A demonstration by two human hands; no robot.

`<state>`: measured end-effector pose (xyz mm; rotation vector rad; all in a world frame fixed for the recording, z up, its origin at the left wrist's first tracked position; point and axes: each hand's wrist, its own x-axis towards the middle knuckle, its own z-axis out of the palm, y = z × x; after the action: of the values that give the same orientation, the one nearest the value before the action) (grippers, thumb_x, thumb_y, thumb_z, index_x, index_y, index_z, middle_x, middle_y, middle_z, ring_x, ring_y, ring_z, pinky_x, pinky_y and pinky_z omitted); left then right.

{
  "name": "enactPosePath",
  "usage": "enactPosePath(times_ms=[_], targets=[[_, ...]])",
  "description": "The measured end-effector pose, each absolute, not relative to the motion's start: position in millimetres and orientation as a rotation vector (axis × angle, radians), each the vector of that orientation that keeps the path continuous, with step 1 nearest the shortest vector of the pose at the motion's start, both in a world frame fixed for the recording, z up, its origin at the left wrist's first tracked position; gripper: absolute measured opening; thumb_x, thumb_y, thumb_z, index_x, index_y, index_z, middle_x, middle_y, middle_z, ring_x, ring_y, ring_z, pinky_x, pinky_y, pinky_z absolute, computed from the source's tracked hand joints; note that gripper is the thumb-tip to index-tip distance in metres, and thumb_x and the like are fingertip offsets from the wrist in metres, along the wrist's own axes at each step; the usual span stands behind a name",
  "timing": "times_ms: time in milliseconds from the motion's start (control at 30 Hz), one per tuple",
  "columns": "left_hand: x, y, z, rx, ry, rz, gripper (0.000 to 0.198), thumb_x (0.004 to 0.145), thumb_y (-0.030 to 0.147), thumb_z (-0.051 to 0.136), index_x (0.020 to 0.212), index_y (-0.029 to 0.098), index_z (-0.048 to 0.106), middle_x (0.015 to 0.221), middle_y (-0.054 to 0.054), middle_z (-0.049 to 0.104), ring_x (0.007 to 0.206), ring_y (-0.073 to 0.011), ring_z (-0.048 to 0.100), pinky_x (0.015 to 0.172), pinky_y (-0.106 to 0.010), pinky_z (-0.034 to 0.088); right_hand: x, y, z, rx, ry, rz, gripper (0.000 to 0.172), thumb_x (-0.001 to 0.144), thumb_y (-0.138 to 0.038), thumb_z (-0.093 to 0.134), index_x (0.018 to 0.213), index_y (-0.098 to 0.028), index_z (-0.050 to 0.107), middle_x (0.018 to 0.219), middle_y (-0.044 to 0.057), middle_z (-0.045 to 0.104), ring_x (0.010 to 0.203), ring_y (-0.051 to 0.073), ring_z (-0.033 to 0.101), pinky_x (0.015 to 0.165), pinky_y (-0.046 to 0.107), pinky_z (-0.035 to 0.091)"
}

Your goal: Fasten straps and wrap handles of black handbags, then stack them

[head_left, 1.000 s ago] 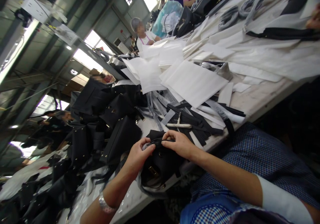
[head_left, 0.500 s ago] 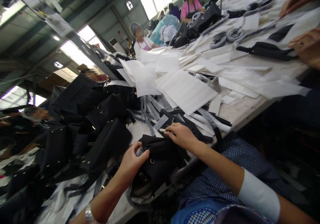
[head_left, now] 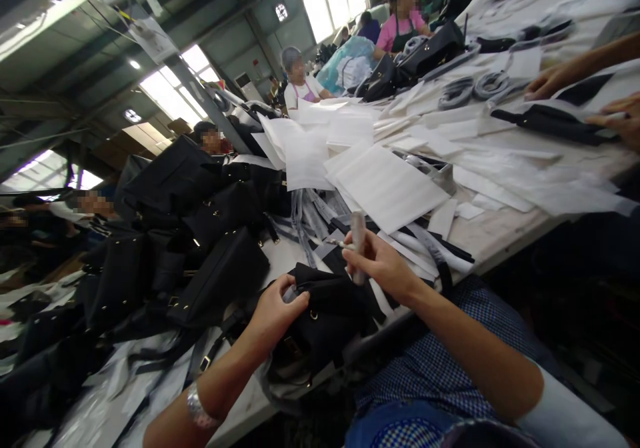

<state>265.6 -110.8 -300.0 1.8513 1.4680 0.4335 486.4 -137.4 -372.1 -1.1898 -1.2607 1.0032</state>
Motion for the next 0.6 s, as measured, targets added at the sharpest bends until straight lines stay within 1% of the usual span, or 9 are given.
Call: enactPosePath(times_ms=[33, 100, 167, 267, 367, 533, 600], targets=[[265.7, -110.9, -300.1, 1.855, 1.467, 0.433, 0.031, 0.073, 0.042, 0.067, 0.092, 0.017, 0.065, 0.087, -0.005, 0.07, 0.087, -0.0273, 0.064, 0.074, -0.032, 0.049, 482.2, -145.7, -367.3, -1.046, -1.149, 1.149, 0.032, 0.094, -0.045, 0.055, 0.114, -0.02, 0.052, 0.069, -0.004, 0.056, 0.059, 0.014, 0.059, 0.056, 0.024, 0.048], [265.7, -111.0, -300.3, 1.869, 1.466, 0.432, 0.032, 0.074, 0.041, 0.067, 0.093, 0.016, 0.065, 0.088, -0.005, 0.07, 0.088, -0.0276, 0.064, 0.075, -0.032, 0.048, 470.0, -160.0, -361.7, -0.929, -1.001, 1.32, 0.032, 0.089, -0.049, 0.061, 0.103, -0.021, 0.056, 0.062, -0.007, 0.047, 0.046, 0.01, 0.047, 0.044, 0.022, 0.039], [264.8, -111.3, -300.7, 1.887, 1.457, 0.437, 0.032, 0.075, 0.041, 0.066, 0.094, 0.016, 0.065, 0.09, -0.006, 0.07, 0.089, -0.028, 0.063, 0.077, -0.033, 0.048, 456.2, -169.0, -360.4, -0.988, -0.988, 1.33, 0.03, 0.087, -0.048, 0.063, 0.094, -0.02, 0.061, 0.062, -0.006, 0.045, 0.045, 0.008, 0.041, 0.042, 0.021, 0.033], [262.6, -112.1, -302.0, 1.892, 1.428, 0.437, 0.032, 0.075, 0.041, 0.066, 0.094, 0.015, 0.065, 0.092, -0.007, 0.07, 0.09, -0.0284, 0.063, 0.077, -0.034, 0.048, 441.1, -173.4, -361.8, -1.118, -1.084, 1.205, 0.025, 0.086, -0.043, 0.063, 0.088, -0.019, 0.067, 0.061, -0.004, 0.051, 0.051, 0.01, 0.045, 0.048, 0.022, 0.035], [261.6, -112.2, -303.8, 1.876, 1.413, 0.435, 0.031, 0.075, 0.041, 0.066, 0.093, 0.016, 0.065, 0.091, -0.007, 0.07, 0.088, -0.0279, 0.064, 0.076, -0.034, 0.049, 436.0, -173.3, -361.8, -1.162, -1.106, 1.163, 0.024, 0.086, -0.041, 0.062, 0.087, -0.018, 0.069, 0.06, -0.003, 0.054, 0.054, 0.011, 0.047, 0.051, 0.022, 0.036], [254.9, -110.8, -304.6, 1.838, 1.457, 0.439, 0.026, 0.075, 0.037, 0.065, 0.091, 0.017, 0.066, 0.087, -0.005, 0.071, 0.085, -0.0277, 0.065, 0.072, -0.033, 0.049, 433.0, -170.4, -362.0, -1.157, -1.077, 1.224, 0.026, 0.085, -0.043, 0.062, 0.085, -0.018, 0.067, 0.057, -0.003, 0.051, 0.051, 0.011, 0.044, 0.049, 0.023, 0.035], [250.8, -111.8, -302.7, 1.811, 1.462, 0.442, 0.025, 0.074, 0.036, 0.065, 0.091, 0.018, 0.067, 0.088, -0.005, 0.071, 0.086, -0.0285, 0.066, 0.073, -0.034, 0.05, 430.0, -169.0, -363.4, -1.178, -1.064, 1.228, 0.026, 0.084, -0.044, 0.063, 0.086, -0.018, 0.067, 0.056, -0.004, 0.051, 0.049, 0.011, 0.044, 0.048, 0.023, 0.034]])
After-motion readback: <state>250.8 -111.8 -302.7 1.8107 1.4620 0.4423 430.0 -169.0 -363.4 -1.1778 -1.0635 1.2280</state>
